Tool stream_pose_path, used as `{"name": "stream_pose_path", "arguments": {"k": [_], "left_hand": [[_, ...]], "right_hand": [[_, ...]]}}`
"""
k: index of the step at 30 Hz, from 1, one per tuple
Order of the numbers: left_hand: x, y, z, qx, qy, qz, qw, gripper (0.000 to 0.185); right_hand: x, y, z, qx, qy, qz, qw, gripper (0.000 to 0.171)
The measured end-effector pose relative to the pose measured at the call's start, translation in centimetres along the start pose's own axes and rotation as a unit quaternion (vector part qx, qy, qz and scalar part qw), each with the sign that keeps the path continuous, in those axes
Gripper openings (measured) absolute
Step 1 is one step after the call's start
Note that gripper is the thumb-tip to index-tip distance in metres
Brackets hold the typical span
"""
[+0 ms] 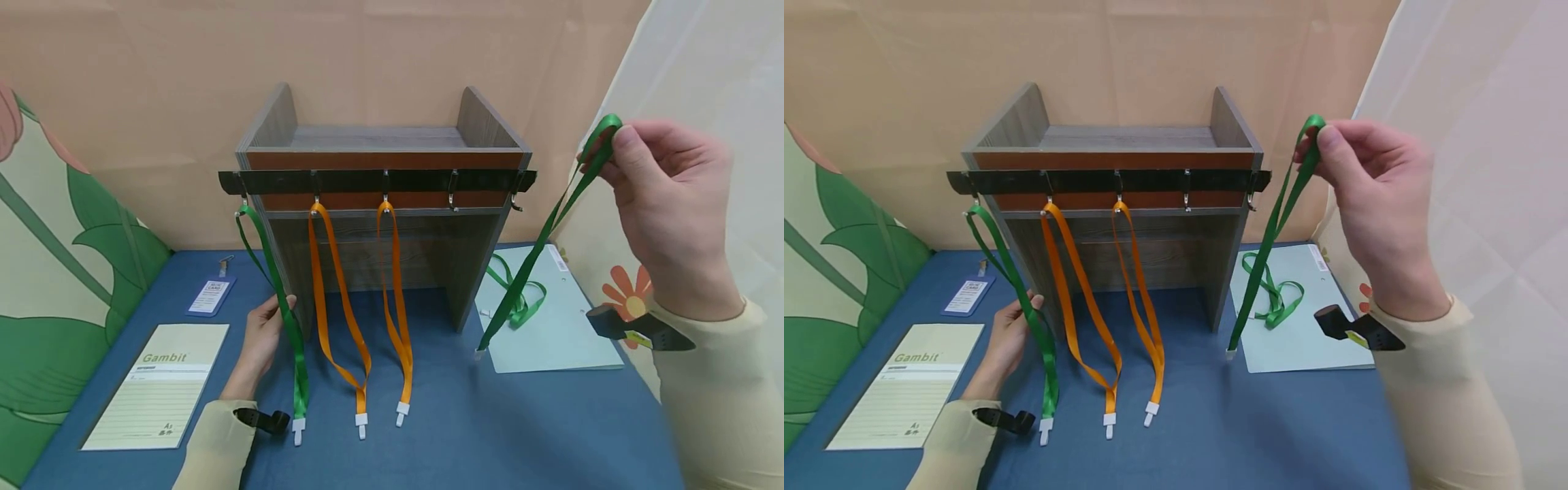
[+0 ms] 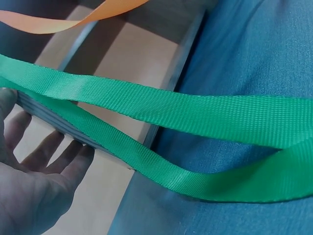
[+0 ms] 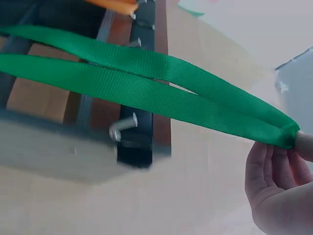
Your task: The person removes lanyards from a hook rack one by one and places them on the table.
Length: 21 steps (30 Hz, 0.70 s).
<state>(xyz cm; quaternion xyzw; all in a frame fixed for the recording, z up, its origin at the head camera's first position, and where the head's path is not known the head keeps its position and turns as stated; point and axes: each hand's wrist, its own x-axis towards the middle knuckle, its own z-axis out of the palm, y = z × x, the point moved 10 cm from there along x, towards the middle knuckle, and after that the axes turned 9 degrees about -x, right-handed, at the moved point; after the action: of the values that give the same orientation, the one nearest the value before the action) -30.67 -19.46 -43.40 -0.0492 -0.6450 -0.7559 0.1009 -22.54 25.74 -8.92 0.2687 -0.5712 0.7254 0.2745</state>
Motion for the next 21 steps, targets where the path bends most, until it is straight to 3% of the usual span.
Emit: {"name": "stream_pose_path", "arguments": {"k": [4, 11, 21], "left_hand": [[0.0, 0.1, 0.2, 0.000, -0.002, -0.010, 0.9999, 0.036], [-0.1, -0.2, 0.0, 0.006, 0.003, -0.009, 0.9999, 0.036], [-0.4, -0.6, -0.4, 0.006, 0.008, -0.024, 0.9997, 0.035]], "right_hand": [[1.1, -0.5, -2.3, -0.015, 0.032, -0.007, 0.999, 0.027], [2.2, 0.7, -6.5, 0.040, 0.076, 0.039, 0.996, 0.020], [2.2, 1.6, -9.4, 0.046, 0.110, 0.042, 0.992, 0.020]]}}
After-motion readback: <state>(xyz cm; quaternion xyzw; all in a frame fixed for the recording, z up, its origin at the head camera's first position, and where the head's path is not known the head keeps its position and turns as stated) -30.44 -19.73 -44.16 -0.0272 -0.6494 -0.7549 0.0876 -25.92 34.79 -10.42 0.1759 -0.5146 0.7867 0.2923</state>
